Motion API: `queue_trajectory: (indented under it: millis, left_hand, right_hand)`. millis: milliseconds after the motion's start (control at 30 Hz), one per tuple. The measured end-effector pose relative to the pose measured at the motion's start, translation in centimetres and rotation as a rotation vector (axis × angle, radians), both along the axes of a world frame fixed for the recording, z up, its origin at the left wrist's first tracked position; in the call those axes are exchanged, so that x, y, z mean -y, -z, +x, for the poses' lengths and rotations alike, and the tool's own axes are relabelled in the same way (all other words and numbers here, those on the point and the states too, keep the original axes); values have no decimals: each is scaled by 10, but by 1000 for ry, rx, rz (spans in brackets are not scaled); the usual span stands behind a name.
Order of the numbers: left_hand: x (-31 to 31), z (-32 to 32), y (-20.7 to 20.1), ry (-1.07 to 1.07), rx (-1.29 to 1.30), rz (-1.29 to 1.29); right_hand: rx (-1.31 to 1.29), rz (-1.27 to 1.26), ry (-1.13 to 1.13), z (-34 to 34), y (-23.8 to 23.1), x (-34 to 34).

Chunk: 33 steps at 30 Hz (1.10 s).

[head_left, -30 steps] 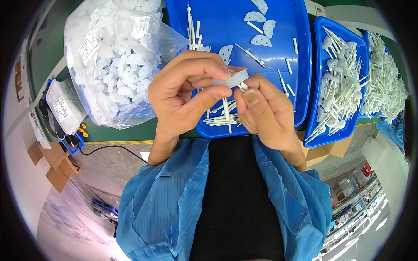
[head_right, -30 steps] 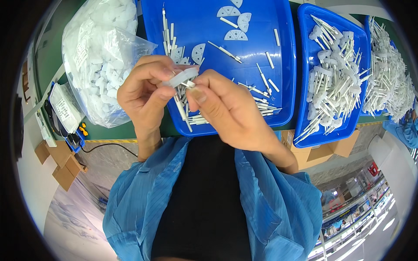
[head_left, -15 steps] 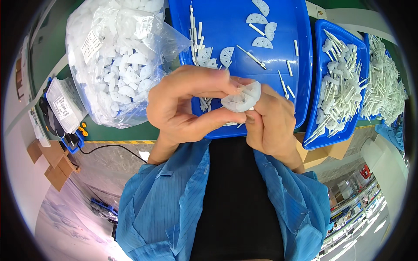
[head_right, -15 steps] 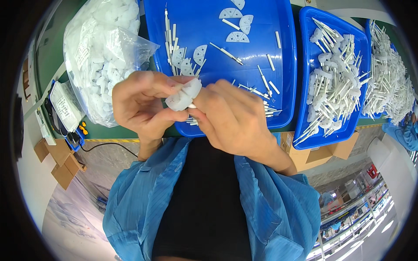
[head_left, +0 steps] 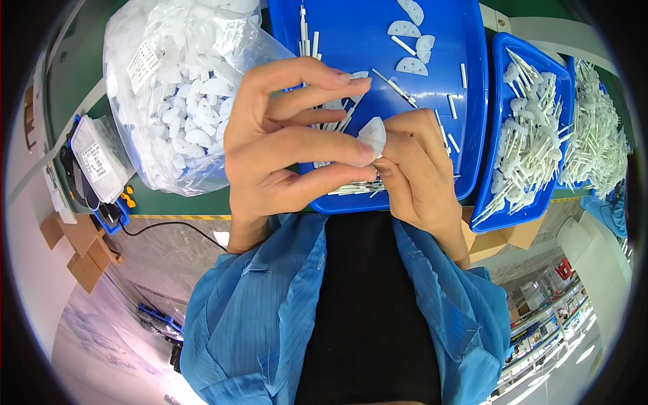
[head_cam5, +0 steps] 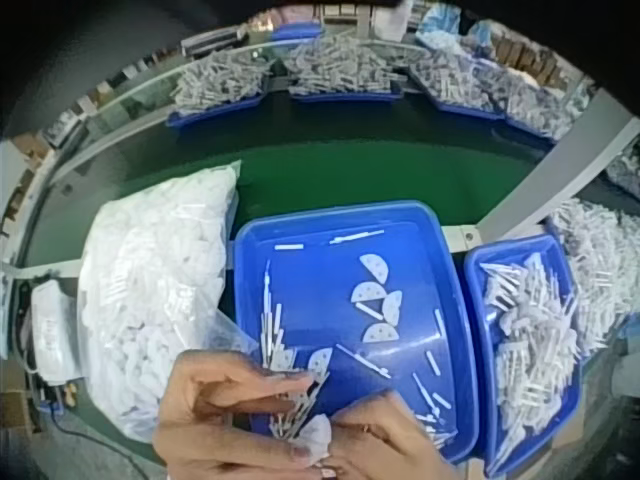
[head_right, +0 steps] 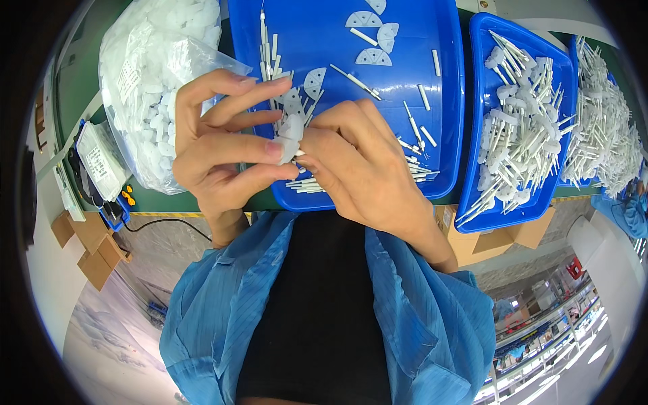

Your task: The person repeatedly picks small white plastic components and thin white sticks from blue trays and a plastic bag, then inserts the sticks into the components by hand. The assembled units are placed into a separate blue tray.

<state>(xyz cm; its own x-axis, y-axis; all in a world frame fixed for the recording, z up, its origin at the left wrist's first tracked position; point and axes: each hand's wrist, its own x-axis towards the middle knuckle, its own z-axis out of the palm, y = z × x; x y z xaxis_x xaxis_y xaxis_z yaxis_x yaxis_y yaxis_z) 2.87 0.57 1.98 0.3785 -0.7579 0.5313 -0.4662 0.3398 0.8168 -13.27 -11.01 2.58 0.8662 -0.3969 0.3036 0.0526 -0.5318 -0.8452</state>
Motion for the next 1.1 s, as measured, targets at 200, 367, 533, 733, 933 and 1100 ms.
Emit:
queue_trajectory:
  millis: [200, 367, 533, 733, 933, 1100]
  left_hand:
    - [-3, -2, 5, -53, 3, -58]
    - [-2, -2, 10, -31, 34, -91]
    - [1, 4, -1, 87, 113, -10]
    - [-12, -11, -5, -143, 50, 72]
    - [0, -7, 15, -113, 322, -273]
    - [-10, -1, 3, -38, 384, -170]
  right_hand:
    - [-2, 45, 25, -1, -2, -2]
    - [2, 68, 13, 0, -5, -2]
    - [-14, 51, 5, -1, -5, -2]
    - [-19, -22, -24, -5, -4, 8]
    - [48, 168, -55, 3, -14, 9]
    - [-77, 345, 14, 7, -18, 1]
